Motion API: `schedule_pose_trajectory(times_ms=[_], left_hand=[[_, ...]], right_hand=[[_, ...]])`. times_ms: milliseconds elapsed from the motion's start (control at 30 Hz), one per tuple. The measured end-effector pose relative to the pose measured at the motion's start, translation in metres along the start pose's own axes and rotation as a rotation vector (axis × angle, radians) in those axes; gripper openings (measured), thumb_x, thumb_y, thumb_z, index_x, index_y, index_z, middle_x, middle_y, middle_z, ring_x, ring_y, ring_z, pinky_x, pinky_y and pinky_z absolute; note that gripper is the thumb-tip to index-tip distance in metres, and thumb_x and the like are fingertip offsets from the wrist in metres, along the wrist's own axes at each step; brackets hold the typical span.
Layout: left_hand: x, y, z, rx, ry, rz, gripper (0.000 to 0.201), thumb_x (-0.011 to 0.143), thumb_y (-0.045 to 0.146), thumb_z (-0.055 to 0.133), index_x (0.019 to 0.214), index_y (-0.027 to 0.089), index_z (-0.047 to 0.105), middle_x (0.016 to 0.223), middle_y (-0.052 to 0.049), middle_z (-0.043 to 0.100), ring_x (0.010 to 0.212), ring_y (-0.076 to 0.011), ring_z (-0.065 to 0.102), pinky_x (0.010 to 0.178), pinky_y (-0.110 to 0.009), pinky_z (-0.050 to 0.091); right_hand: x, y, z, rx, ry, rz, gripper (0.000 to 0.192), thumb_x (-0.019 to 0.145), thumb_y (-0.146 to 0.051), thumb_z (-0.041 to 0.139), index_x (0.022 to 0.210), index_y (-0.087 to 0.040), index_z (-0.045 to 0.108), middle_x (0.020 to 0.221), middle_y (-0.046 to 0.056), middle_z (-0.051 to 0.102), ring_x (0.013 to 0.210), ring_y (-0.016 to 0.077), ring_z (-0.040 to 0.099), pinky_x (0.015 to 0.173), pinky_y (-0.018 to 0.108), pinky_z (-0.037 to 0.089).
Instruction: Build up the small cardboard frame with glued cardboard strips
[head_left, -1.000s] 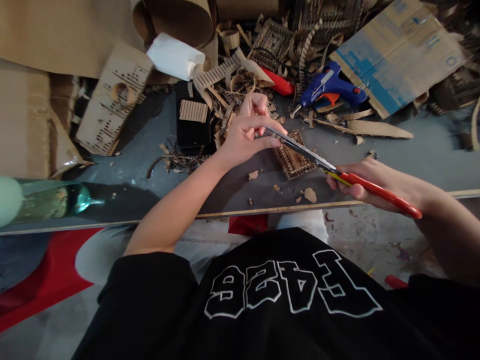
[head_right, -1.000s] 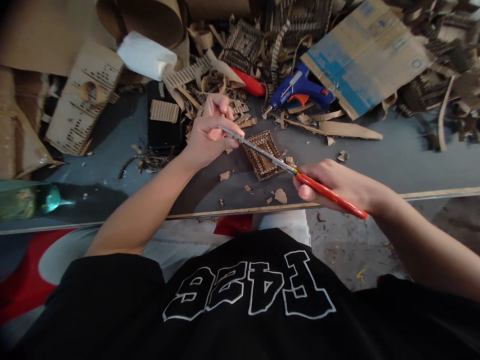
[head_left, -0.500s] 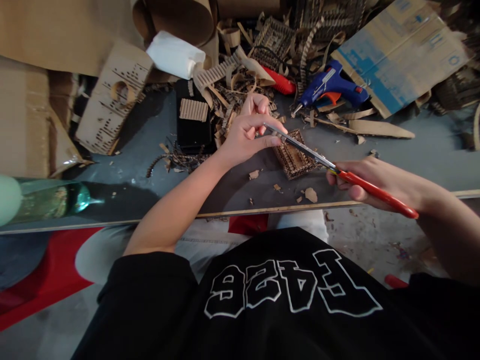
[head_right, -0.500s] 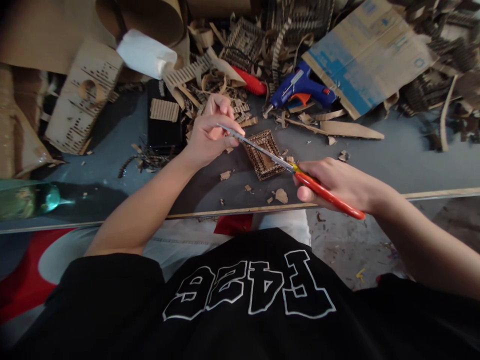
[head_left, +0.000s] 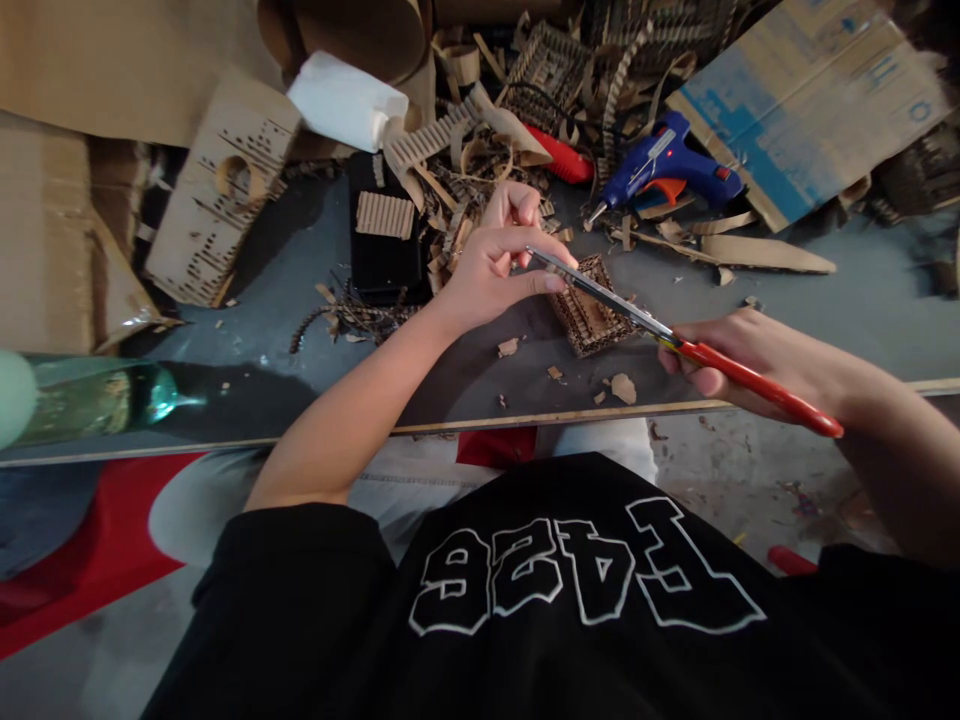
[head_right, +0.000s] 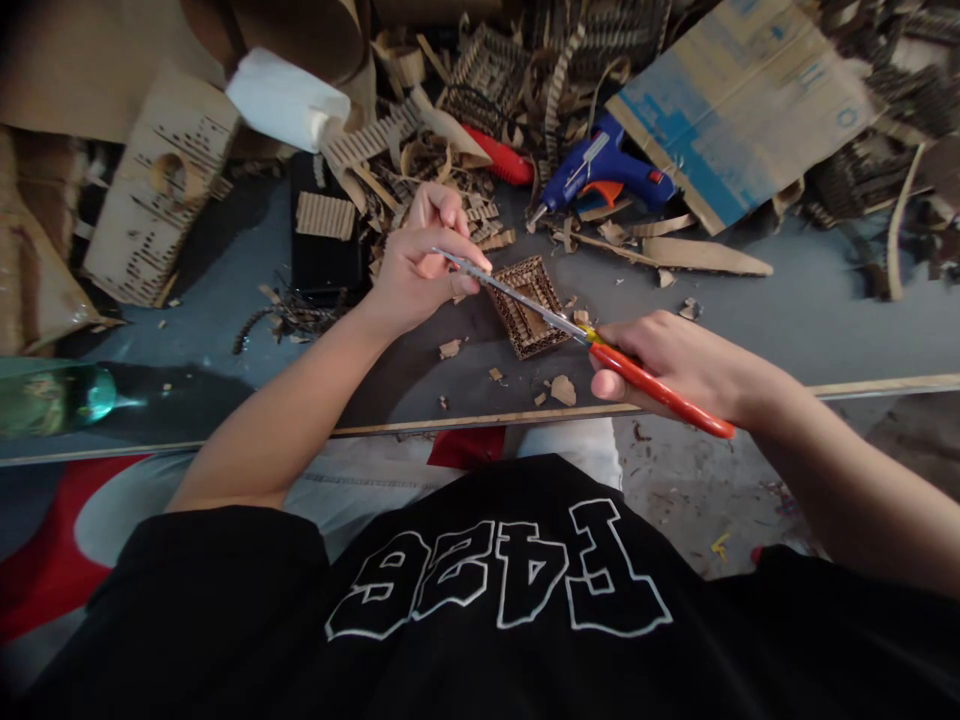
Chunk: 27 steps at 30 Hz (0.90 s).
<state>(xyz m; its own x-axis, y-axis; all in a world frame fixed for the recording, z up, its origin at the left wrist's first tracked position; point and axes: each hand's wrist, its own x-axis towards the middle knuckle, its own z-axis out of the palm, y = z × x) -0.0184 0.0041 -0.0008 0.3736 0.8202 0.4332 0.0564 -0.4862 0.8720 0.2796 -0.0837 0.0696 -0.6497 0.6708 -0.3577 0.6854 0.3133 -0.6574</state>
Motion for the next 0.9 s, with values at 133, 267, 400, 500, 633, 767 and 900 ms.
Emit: schedule_pose_trajectory(times_ms=[133, 267, 400, 500, 633, 767, 900], left_hand=[[-0.001, 0.001, 0.0, -0.004, 0.003, -0.032, 0.057, 0.062, 0.081, 0.075, 0.073, 0.025, 0.076, 0.096, -0.003, 0.042, 0.099, -0.0193, 0.057, 0.085, -0.034, 0.053], [-0.001, 0.0, 0.0, 0.017, -0.016, -0.017, 0.056, 0.065, 0.082, 0.071, 0.076, 0.027, 0.076, 0.097, -0.003, 0.042, 0.101, -0.0186, 0.057, 0.086, -0.034, 0.053], [-0.001, 0.0, 0.0, 0.025, -0.032, -0.017, 0.057, 0.065, 0.082, 0.071, 0.076, 0.026, 0.076, 0.096, -0.003, 0.042, 0.102, -0.0194, 0.057, 0.083, -0.034, 0.052], [-0.001, 0.001, 0.0, 0.01, -0.037, -0.055, 0.058, 0.063, 0.082, 0.073, 0.075, 0.026, 0.076, 0.095, -0.004, 0.042, 0.102, -0.0207, 0.056, 0.081, -0.035, 0.052], [-0.001, 0.002, 0.0, -0.07, -0.052, -0.068, 0.053, 0.063, 0.077, 0.078, 0.076, 0.026, 0.077, 0.091, -0.003, 0.043, 0.094, -0.0189, 0.057, 0.078, -0.033, 0.051], [-0.001, -0.001, 0.0, -0.14, -0.108, -0.049, 0.044, 0.068, 0.069, 0.08, 0.08, 0.027, 0.078, 0.085, -0.001, 0.045, 0.086, -0.0147, 0.057, 0.073, -0.029, 0.049], [0.0, -0.003, 0.0, -0.157, -0.126, -0.035, 0.038, 0.071, 0.065, 0.081, 0.082, 0.029, 0.078, 0.083, 0.0, 0.054, 0.083, -0.0121, 0.06, 0.073, -0.027, 0.05]], right_hand=[[0.003, -0.006, -0.001, -0.068, 0.011, 0.053, 0.084, 0.081, -0.095, 0.02, 0.071, -0.019, 0.054, 0.052, 0.0, 0.049, 0.046, 0.0089, 0.037, 0.047, 0.028, 0.032], [0.005, -0.012, -0.002, -0.083, 0.011, 0.104, 0.084, 0.079, -0.097, 0.019, 0.064, -0.02, 0.049, 0.051, 0.0, 0.049, 0.045, 0.0095, 0.038, 0.049, 0.028, 0.032], [0.004, -0.014, 0.0, -0.12, 0.035, 0.13, 0.084, 0.079, -0.097, 0.02, 0.06, -0.02, 0.047, 0.049, 0.001, 0.047, 0.044, 0.0096, 0.035, 0.051, 0.029, 0.029], [0.004, -0.014, 0.001, -0.143, 0.028, 0.156, 0.088, 0.076, -0.1, 0.015, 0.061, -0.02, 0.05, 0.049, 0.002, 0.05, 0.045, 0.0106, 0.039, 0.052, 0.029, 0.031], [0.004, -0.013, 0.002, -0.177, 0.02, 0.189, 0.092, 0.075, -0.1, 0.01, 0.063, -0.02, 0.054, 0.051, 0.003, 0.054, 0.046, 0.0124, 0.044, 0.054, 0.03, 0.032], [0.006, -0.009, 0.003, -0.196, 0.014, 0.212, 0.094, 0.073, -0.101, 0.01, 0.065, -0.021, 0.058, 0.052, 0.003, 0.055, 0.047, 0.0138, 0.045, 0.056, 0.031, 0.032], [0.008, -0.005, 0.006, -0.195, 0.02, 0.222, 0.093, 0.074, -0.101, 0.012, 0.067, -0.021, 0.06, 0.056, 0.004, 0.058, 0.049, 0.0143, 0.048, 0.058, 0.031, 0.034]])
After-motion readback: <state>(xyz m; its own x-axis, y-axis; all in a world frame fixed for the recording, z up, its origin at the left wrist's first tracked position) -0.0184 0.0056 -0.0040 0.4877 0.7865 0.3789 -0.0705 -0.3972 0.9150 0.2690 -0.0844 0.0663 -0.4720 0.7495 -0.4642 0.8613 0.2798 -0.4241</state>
